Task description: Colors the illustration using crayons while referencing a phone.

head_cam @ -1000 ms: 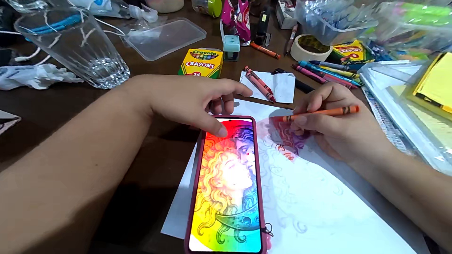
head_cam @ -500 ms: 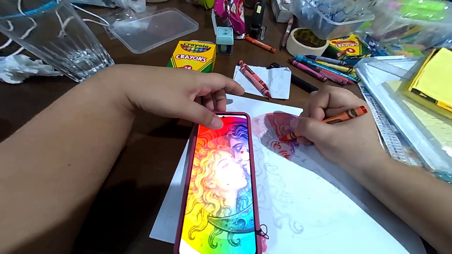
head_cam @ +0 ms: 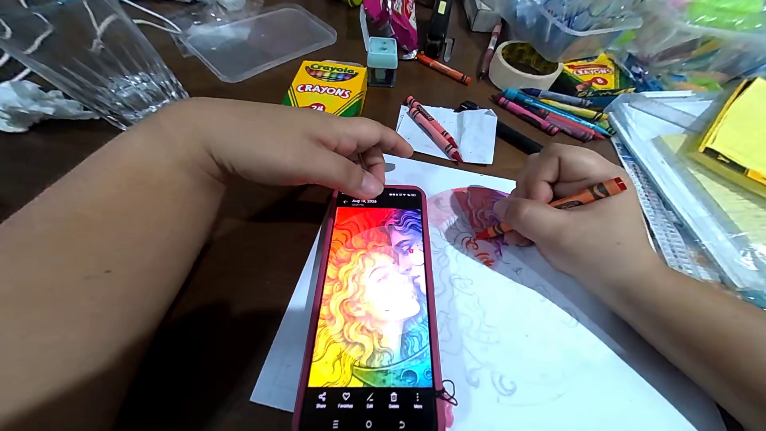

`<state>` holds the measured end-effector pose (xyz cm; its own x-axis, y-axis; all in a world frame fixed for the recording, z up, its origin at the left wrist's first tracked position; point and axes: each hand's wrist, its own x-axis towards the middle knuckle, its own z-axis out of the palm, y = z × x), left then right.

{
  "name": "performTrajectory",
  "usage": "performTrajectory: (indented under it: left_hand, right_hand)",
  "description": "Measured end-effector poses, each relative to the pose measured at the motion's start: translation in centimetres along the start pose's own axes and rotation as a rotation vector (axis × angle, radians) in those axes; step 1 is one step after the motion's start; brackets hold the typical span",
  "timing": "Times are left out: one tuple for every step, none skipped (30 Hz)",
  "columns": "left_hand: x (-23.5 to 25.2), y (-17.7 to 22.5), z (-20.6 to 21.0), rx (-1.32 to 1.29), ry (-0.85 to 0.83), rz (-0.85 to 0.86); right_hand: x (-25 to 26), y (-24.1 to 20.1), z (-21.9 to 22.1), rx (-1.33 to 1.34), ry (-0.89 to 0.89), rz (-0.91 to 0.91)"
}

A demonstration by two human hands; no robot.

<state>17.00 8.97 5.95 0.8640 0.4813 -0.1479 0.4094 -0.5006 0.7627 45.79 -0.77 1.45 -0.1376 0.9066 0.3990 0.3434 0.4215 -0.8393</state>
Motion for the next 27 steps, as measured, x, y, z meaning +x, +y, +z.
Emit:
performTrajectory:
  left_hand:
    - [-0.01, -0.05, -0.03, -0.009, -0.003, -0.002]
    - [-0.02, -0.1, -0.05, -0.016, -0.005, -0.004]
    - [-0.03, -0.14, -0.06, -0.019, -0.008, -0.005]
    - [-0.01, -0.16, -0.08, -0.02, -0.012, -0.008]
    - [0.01, -0.16, -0.07, -0.022, -0.013, -0.01]
    - [0.01, -0.16, -0.06, -0.02, -0.012, -0.012]
    - [0.0, -0.2, -0.09, -0.016, -0.012, -0.011]
    - [-0.01, -0.19, -0.09, -0.007, -0.01, -0.01]
    - [-0.04, -0.17, -0.08, -0.001, -0.007, -0.01]
    - [-0.04, -0.16, -0.08, -0.005, -0.007, -0.012]
    - [-0.03, -0.13, -0.07, -0.01, -0.007, -0.016]
    - [-0.02, -0.1, -0.03, -0.014, -0.005, -0.018]
    - [0.01, -0.04, -0.02, -0.021, -0.008, -0.021]
    - [0.03, 0.03, 0.01, -0.03, -0.01, -0.024]
    - [0.05, 0.07, 0.02, -0.038, -0.013, -0.027]
    - [0.04, 0.09, 0.02, -0.045, -0.015, -0.03]
    - [0.03, 0.12, 0.01, -0.049, -0.015, -0.038]
    - [0.01, 0.18, 0.04, -0.047, -0.01, -0.046]
    - [-0.01, 0.25, 0.05, -0.048, -0.008, -0.052]
    - [-0.04, 0.25, 0.07, -0.051, -0.009, -0.053]
    - [-0.05, 0.17, 0.05, -0.057, -0.012, -0.05]
    - [-0.06, 0.15, 0.04, -0.06, -0.016, -0.044]
    - [-0.06, 0.12, 0.02, -0.058, -0.02, -0.037]
    - [-0.05, 0.1, 0.01, -0.059, -0.023, -0.031]
    - [-0.04, 0.07, -0.02, -0.063, -0.026, -0.026]
    - [-0.03, 0.06, -0.02, -0.063, -0.025, -0.028]
    - [-0.02, 0.02, -0.04, -0.063, -0.027, -0.032]
  right_hand:
    - [0.02, 0.04, 0.0, 0.007, -0.002, -0.003]
    - [0.04, 0.1, -0.02, 0.012, -0.006, -0.008]
    - [0.04, 0.15, -0.02, 0.017, -0.007, -0.012]
    - [0.04, 0.16, -0.02, 0.02, -0.007, -0.015]
    - [0.03, 0.16, -0.01, 0.018, -0.007, -0.016]
    - [0.04, 0.18, -0.01, 0.018, -0.008, -0.017]
    - [0.05, 0.22, 0.0, 0.021, -0.009, -0.017]
    - [0.06, 0.23, 0.01, 0.02, -0.009, -0.016]
    - [0.05, 0.21, 0.03, 0.016, -0.005, -0.011]
    - [0.04, 0.17, 0.04, 0.01, -0.001, -0.006]
    - [0.03, 0.1, 0.05, 0.004, 0.002, 0.0]
    - [0.02, 0.06, 0.06, -0.003, 0.004, 0.001]
    - [0.04, 0.05, 0.09, -0.007, 0.007, -0.001]
    - [0.05, 0.02, 0.11, -0.011, 0.01, -0.002]
    - [0.08, 0.0, 0.12, -0.016, 0.012, -0.002]
    - [0.1, 0.02, 0.12, -0.02, 0.013, -0.002]
    - [0.12, 0.03, 0.11, -0.025, 0.011, -0.006]
    - [0.14, 0.04, 0.1, -0.028, 0.008, -0.011]
    - [0.12, 0.03, 0.11, -0.03, 0.003, -0.013]
    - [0.1, 0.01, 0.11, -0.039, -0.001, -0.014]
    - [0.1, 0.01, 0.13, -0.037, -0.002, -0.015]
    - [0.11, 0.04, 0.16, -0.035, -0.003, -0.017]
    - [0.14, 0.07, 0.19, -0.032, -0.002, -0.02]
    - [0.14, 0.06, 0.21, -0.033, -0.004, -0.02]
    - [0.14, 0.04, 0.23, -0.033, -0.007, -0.016]
    - [0.14, 0.02, 0.23, -0.035, -0.011, -0.013]
    - [0.14, 0.01, 0.24, -0.035, -0.017, -0.014]
